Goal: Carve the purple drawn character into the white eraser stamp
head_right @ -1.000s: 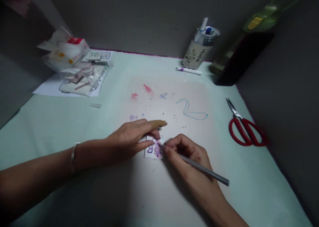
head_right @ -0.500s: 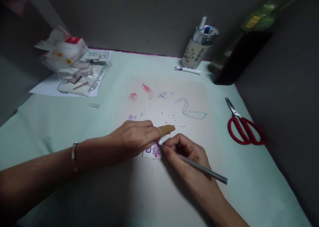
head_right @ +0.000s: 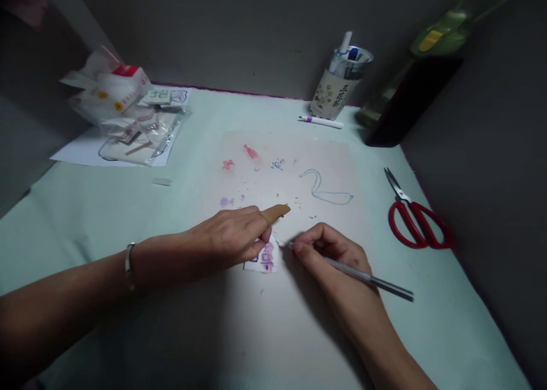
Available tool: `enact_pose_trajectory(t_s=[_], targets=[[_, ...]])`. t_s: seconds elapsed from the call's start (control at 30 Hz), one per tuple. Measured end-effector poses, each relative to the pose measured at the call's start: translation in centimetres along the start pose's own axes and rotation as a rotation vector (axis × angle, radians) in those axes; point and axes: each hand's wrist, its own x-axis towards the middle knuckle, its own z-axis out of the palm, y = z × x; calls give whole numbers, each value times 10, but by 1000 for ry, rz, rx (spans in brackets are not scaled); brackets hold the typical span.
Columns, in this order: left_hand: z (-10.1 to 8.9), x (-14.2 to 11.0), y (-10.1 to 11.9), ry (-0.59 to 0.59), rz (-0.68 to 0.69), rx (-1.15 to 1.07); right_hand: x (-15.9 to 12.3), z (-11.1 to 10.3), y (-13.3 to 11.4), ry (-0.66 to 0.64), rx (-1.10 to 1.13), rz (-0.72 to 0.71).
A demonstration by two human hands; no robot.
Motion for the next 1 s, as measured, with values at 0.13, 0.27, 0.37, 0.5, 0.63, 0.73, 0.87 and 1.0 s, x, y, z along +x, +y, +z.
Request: enact_pose_trajectory(t_s=[0.13,0.27,0.37,0.5,0.63,0.73,0.87,1.0], targets=[[-12,-7,-7,60,-63,-134,5,-3,3,31,44,-22],[-43,-31,-15,46,-227,-224,5,-5,4,47,62,-51],[-63,-58,-22,106,-371,-259,2,-6,3,62,21,-66],[-85,-100,-35,184,-582,-280,-6,-6,-1,69,-145,-116],[-111,-139,-49,405,-894,-118,-11,-2,-5,-24,-131,-175],[-126,-153,-56,506,-952,295,-12,0,-5,-13,-166,-201],[-121,-130,-47,438,-871,230,-11,-1,-1,34,-217,-238],[-81,-79,-19,257,-493,-47,-7,-2,2,102,-270,-279]])
